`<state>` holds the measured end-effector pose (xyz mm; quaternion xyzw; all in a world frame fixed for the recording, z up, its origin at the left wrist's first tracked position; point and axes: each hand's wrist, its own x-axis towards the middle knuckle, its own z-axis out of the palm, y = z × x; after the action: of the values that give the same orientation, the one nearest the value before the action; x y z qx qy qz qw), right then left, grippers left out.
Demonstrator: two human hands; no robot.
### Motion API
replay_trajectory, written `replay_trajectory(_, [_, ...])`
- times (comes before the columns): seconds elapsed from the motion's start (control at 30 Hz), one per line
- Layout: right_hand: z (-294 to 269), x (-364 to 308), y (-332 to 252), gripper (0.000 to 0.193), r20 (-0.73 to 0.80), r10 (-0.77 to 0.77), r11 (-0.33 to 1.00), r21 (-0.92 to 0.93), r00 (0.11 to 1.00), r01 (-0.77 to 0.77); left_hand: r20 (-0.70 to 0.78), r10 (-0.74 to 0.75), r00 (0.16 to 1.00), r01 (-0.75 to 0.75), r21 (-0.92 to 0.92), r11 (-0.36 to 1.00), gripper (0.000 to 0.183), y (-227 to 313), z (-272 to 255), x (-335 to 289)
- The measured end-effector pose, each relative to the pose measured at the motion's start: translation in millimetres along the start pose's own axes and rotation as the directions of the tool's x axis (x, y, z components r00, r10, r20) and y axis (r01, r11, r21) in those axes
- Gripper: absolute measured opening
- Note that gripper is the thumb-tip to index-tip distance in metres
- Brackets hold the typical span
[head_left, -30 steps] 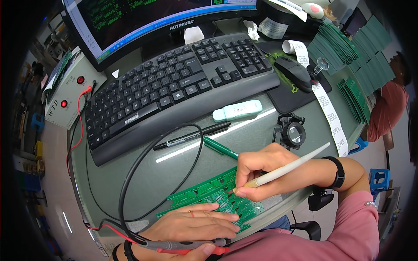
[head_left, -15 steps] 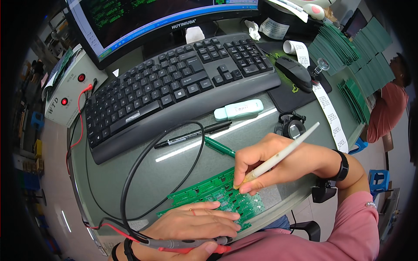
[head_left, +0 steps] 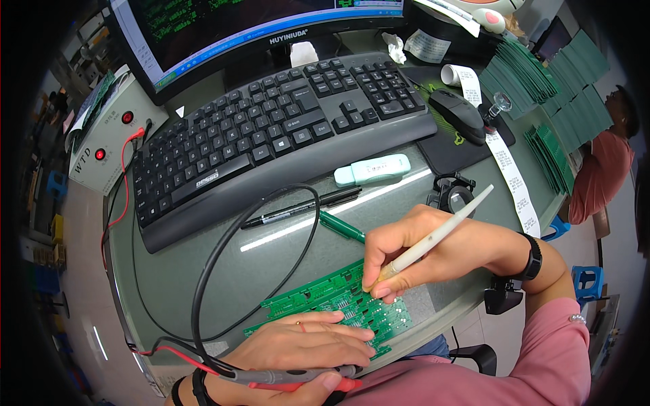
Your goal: Testing circuit board components with a multimeter probe and marking them.
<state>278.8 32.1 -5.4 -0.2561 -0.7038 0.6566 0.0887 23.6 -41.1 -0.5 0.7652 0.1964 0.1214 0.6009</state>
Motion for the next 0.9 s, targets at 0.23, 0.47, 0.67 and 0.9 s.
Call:
replay_trajectory(0.23, [0.1,1.0,-1.3,0.013,-0.006,-0.023,1.0,-0.004,1.0,0.023,0.002,0.0,1.0,0.0,0.024,1.0,0.042,-0.4,-0.8,0.6])
replay_trajectory(0.47, [1.4,1.5,-2.3,0.013,-0.007,-0.046,0.998,-0.046,0.999,0.045,-0.002,0.001,1.0,-0.001,0.014,1.0,0.04,0.2,-1.2,1.2])
replay_trajectory(0.67, [3.5,-0.5,0.3,0.014,-0.032,-0.077,0.993,-0.097,0.996,0.074,0.005,-0.008,1.0,0.008,0.016,1.0,0.04,1.8,-1.2,2.1])
replay_trajectory(0.9, [3.5,-0.2,0.2,0.013,-0.03,-0.118,0.984,-0.137,0.993,0.113,-0.003,-0.022,1.0,0.023,0.015,1.0,0.041,2.9,-0.5,2.3])
